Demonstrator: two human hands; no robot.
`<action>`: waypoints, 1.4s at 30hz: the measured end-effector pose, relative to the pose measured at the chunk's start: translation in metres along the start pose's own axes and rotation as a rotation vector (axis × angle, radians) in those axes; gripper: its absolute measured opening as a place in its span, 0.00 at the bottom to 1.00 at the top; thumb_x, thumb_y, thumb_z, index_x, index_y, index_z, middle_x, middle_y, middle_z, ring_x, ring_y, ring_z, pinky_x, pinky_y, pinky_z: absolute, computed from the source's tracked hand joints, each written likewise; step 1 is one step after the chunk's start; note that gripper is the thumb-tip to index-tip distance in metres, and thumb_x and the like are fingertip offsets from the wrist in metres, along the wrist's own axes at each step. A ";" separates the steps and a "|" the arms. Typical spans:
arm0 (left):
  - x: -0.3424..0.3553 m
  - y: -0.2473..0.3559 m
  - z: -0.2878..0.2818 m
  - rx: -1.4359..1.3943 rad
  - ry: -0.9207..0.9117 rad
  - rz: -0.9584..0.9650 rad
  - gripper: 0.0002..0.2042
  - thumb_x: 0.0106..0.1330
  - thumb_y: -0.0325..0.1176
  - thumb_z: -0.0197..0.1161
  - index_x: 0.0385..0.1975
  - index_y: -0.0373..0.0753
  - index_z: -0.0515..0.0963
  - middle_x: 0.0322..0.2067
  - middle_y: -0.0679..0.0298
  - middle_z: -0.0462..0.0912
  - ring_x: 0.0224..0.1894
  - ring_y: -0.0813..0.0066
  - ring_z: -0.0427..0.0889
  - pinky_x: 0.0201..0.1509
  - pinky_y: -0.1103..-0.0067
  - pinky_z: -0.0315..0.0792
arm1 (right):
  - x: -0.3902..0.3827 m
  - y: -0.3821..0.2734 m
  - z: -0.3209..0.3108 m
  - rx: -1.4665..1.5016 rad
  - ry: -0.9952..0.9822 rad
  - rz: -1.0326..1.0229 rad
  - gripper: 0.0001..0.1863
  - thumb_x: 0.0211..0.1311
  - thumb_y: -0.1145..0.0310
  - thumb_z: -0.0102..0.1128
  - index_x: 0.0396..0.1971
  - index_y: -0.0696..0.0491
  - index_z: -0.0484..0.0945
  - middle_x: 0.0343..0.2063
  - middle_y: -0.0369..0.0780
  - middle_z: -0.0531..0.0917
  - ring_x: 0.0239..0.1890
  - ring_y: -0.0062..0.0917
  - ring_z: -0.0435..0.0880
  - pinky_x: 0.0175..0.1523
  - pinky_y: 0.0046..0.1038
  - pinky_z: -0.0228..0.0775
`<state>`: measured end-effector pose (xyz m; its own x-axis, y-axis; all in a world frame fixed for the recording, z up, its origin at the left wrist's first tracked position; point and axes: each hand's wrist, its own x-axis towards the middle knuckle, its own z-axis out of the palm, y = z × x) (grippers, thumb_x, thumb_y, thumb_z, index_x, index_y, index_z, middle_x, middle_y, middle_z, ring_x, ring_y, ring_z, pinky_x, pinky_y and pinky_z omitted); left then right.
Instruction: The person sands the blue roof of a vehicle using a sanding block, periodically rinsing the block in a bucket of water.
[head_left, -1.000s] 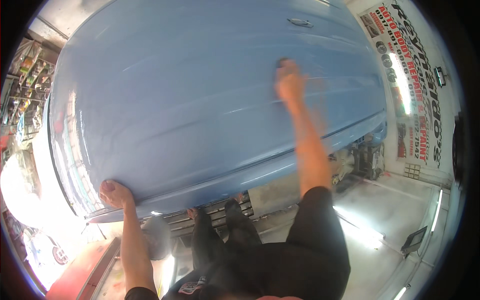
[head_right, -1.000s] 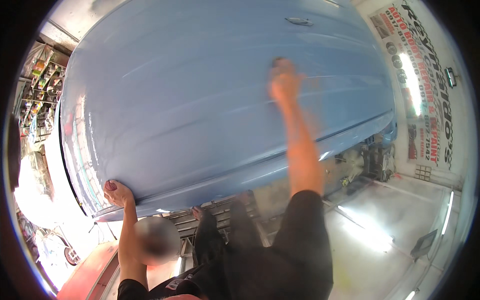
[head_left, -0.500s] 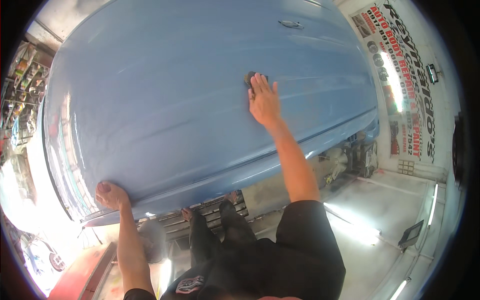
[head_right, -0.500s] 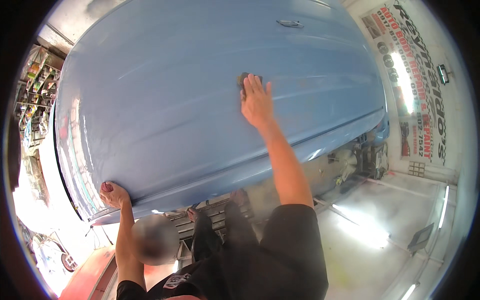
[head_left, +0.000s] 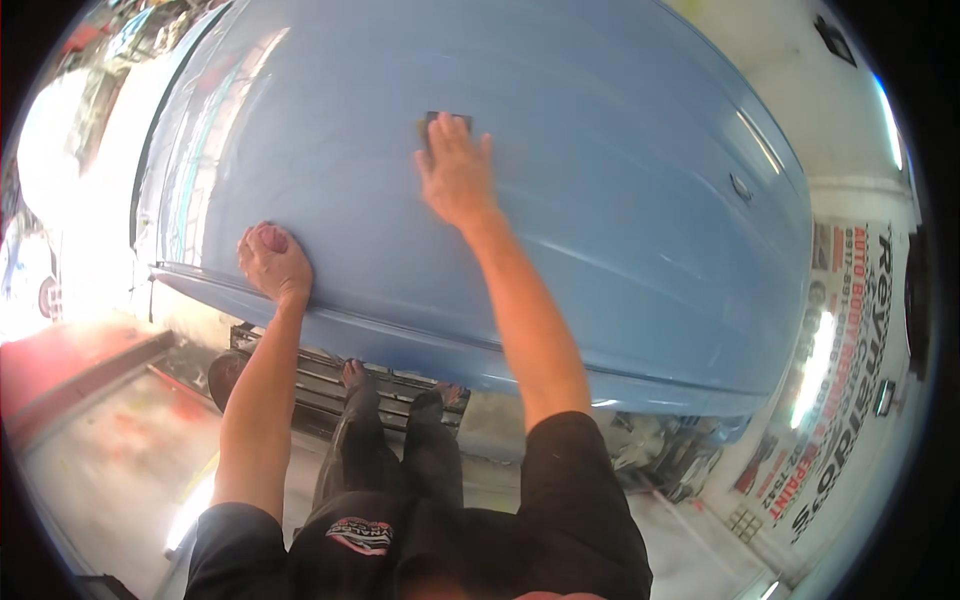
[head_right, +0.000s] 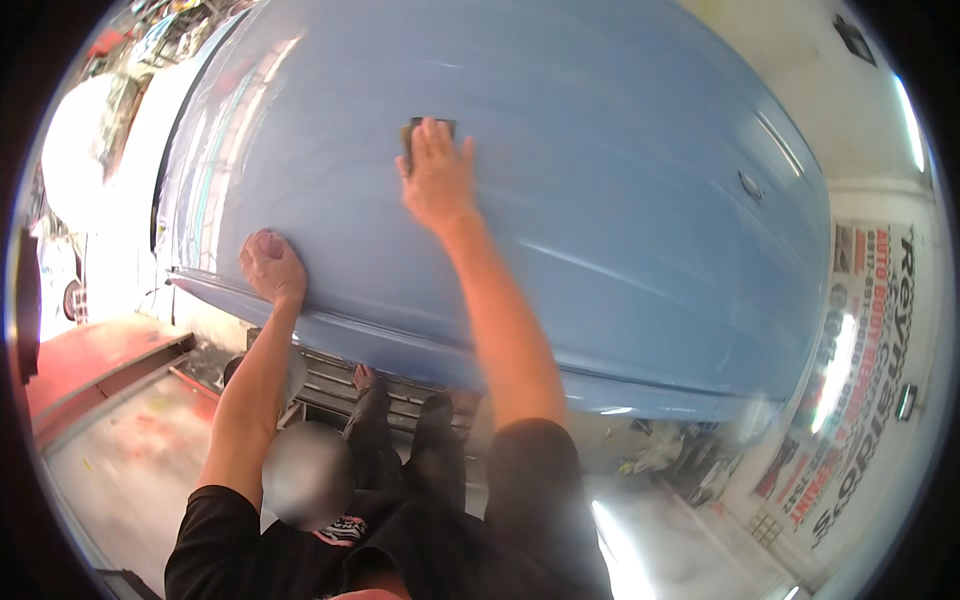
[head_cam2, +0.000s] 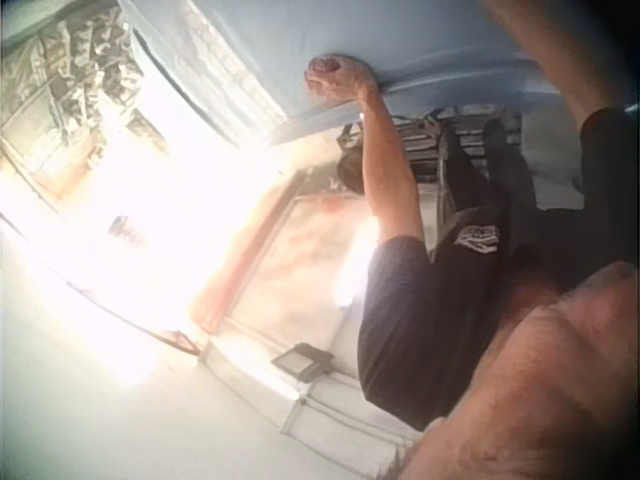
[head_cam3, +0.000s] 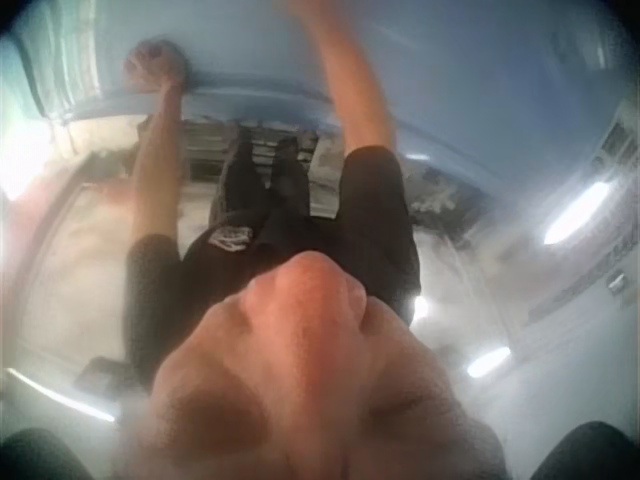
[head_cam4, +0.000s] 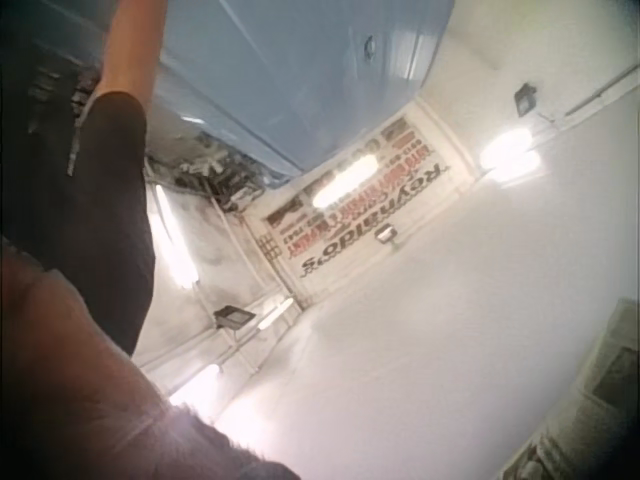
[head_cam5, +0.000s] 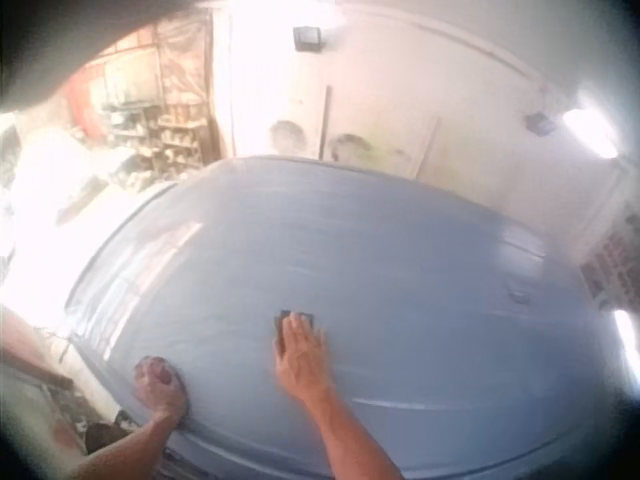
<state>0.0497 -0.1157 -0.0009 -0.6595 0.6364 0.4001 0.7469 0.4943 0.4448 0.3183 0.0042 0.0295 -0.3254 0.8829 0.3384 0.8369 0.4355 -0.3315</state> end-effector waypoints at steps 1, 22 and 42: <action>0.003 -0.011 -0.003 -0.003 0.000 0.001 0.11 0.65 0.35 0.65 0.45 0.42 0.83 0.54 0.55 0.82 0.63 0.53 0.76 0.66 0.60 0.69 | -0.004 0.004 -0.012 0.012 -0.076 -0.026 0.29 0.75 0.59 0.54 0.72 0.48 0.65 0.71 0.43 0.68 0.73 0.43 0.65 0.73 0.64 0.52; -0.007 0.000 -0.017 -0.060 -0.091 -0.110 0.15 0.64 0.35 0.67 0.51 0.46 0.80 0.64 0.57 0.74 0.73 0.47 0.64 0.78 0.54 0.53 | -0.045 0.038 -0.074 0.359 -0.282 0.018 0.20 0.79 0.63 0.49 0.65 0.50 0.78 0.69 0.41 0.76 0.74 0.42 0.69 0.78 0.53 0.49; -0.010 0.010 -0.014 -0.069 -0.107 -0.087 0.16 0.63 0.34 0.67 0.51 0.46 0.81 0.63 0.55 0.76 0.72 0.46 0.67 0.76 0.54 0.56 | 0.057 -0.054 0.072 -0.212 -0.053 0.115 0.26 0.74 0.55 0.49 0.63 0.56 0.72 0.65 0.51 0.73 0.72 0.51 0.64 0.74 0.70 0.40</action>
<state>0.0630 -0.1253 0.0108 -0.7059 0.6541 0.2719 0.6772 0.5107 0.5297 0.2226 0.0435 0.0036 -0.2403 0.9351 0.2604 0.9418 0.2896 -0.1707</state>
